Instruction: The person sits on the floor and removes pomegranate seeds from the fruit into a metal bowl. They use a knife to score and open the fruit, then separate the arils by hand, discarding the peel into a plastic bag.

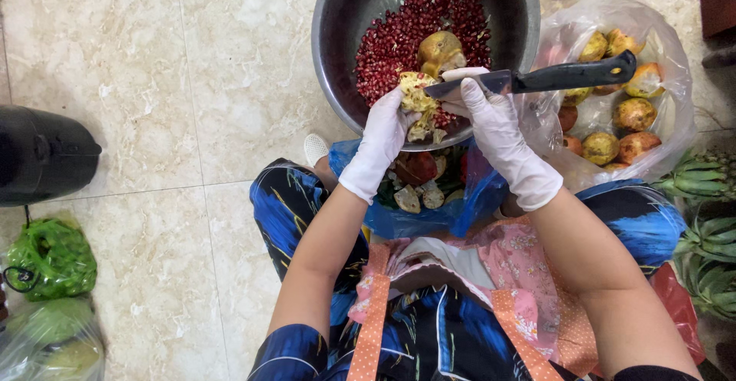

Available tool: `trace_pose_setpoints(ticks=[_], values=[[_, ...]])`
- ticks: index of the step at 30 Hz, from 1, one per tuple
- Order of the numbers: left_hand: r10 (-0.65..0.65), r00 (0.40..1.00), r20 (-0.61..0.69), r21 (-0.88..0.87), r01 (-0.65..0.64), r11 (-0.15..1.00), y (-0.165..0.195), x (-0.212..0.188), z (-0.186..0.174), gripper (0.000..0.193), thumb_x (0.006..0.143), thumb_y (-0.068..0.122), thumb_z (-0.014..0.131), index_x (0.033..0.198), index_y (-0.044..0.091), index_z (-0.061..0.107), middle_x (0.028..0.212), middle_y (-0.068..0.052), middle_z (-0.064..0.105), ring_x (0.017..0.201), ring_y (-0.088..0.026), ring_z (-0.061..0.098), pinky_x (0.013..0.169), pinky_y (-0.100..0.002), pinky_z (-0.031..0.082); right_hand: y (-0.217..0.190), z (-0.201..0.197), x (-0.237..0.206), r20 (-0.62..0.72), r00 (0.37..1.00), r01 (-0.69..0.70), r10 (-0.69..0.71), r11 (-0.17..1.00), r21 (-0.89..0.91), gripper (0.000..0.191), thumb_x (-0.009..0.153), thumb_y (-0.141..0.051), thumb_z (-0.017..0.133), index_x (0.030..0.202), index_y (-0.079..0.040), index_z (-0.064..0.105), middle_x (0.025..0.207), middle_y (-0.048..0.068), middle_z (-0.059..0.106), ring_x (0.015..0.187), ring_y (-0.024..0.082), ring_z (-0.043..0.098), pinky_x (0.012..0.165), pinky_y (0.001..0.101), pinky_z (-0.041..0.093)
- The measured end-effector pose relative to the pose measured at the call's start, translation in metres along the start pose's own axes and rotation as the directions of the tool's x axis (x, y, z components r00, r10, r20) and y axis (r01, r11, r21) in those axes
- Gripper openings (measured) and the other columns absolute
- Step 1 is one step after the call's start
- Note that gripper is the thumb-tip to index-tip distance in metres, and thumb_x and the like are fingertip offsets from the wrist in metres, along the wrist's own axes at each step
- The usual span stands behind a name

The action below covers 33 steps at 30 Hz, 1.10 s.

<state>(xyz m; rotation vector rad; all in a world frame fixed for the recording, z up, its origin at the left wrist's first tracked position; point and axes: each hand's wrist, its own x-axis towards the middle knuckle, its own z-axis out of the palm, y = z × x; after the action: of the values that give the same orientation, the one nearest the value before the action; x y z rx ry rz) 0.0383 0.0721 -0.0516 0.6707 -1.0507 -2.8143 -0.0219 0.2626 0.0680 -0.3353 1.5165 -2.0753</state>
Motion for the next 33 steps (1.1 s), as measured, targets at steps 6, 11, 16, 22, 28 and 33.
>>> trace_pose_setpoints(ticks=[6,11,16,22,28,33], values=[[0.188,0.98,-0.067,0.314,-0.158,0.936,-0.008,-0.006,0.011,0.028,0.107,0.021,0.053,0.121,0.001,0.068,0.107,-0.002,0.072,0.093,-0.011,0.067,0.078,-0.027,0.057,0.008,0.006,0.0,0.013,0.987,0.159,-0.159,0.973,-0.169,0.024,0.112,-0.024,0.058,0.127,-0.006,0.065,0.12,0.004,0.07,0.113,0.014,0.066,0.103,0.0331,0.054],[0.292,0.949,-0.116,0.395,-0.225,0.891,-0.008,-0.01,0.017,0.026,0.108,0.017,0.055,0.116,-0.002,0.07,0.102,-0.003,0.071,0.087,-0.01,0.065,0.077,-0.026,0.057,0.013,0.01,0.0,-0.044,0.971,0.208,-0.234,0.924,-0.322,0.02,0.112,-0.018,0.055,0.124,-0.006,0.065,0.116,0.002,0.069,0.107,0.012,0.065,0.095,0.0289,0.056],[0.257,0.959,-0.121,0.374,-0.196,0.907,-0.008,-0.008,0.015,0.026,0.106,0.017,0.056,0.116,-0.002,0.07,0.103,-0.004,0.073,0.086,-0.011,0.068,0.074,-0.027,0.059,0.012,0.012,-0.001,0.113,0.92,0.389,-0.375,0.843,-0.372,0.018,0.114,-0.016,0.056,0.125,-0.004,0.065,0.12,0.006,0.069,0.11,0.015,0.067,0.101,0.0293,0.055],[0.23,0.963,-0.14,0.364,-0.165,0.916,-0.007,-0.011,0.018,0.025,0.106,0.017,0.056,0.117,-0.002,0.07,0.104,-0.004,0.073,0.088,-0.011,0.068,0.075,-0.027,0.059,0.019,0.009,0.004,-0.02,0.962,0.262,-0.272,0.943,-0.203,0.021,0.111,-0.018,0.056,0.128,-0.007,0.064,0.12,0.005,0.07,0.111,0.013,0.068,0.099,0.0282,0.058],[0.488,0.869,0.086,0.656,-0.418,0.629,-0.004,-0.019,0.022,0.022,0.109,0.013,0.06,0.115,-0.006,0.071,0.111,-0.006,0.07,0.097,-0.012,0.065,0.088,-0.026,0.054,0.025,0.006,0.011,-0.013,0.954,0.281,-0.298,0.911,-0.3,0.021,0.112,-0.017,0.059,0.128,-0.006,0.065,0.121,0.004,0.068,0.108,0.011,0.066,0.094,0.0274,0.058],[0.24,0.962,-0.128,0.441,-0.161,0.883,-0.003,-0.013,0.019,0.023,0.106,0.016,0.058,0.114,-0.002,0.071,0.101,-0.003,0.072,0.084,-0.01,0.066,0.075,-0.027,0.059,0.02,0.005,0.011,-0.122,0.989,0.074,-0.09,0.989,-0.124,0.02,0.109,-0.018,0.057,0.124,-0.01,0.066,0.113,0.001,0.073,0.101,0.008,0.071,0.088,0.0242,0.06]])
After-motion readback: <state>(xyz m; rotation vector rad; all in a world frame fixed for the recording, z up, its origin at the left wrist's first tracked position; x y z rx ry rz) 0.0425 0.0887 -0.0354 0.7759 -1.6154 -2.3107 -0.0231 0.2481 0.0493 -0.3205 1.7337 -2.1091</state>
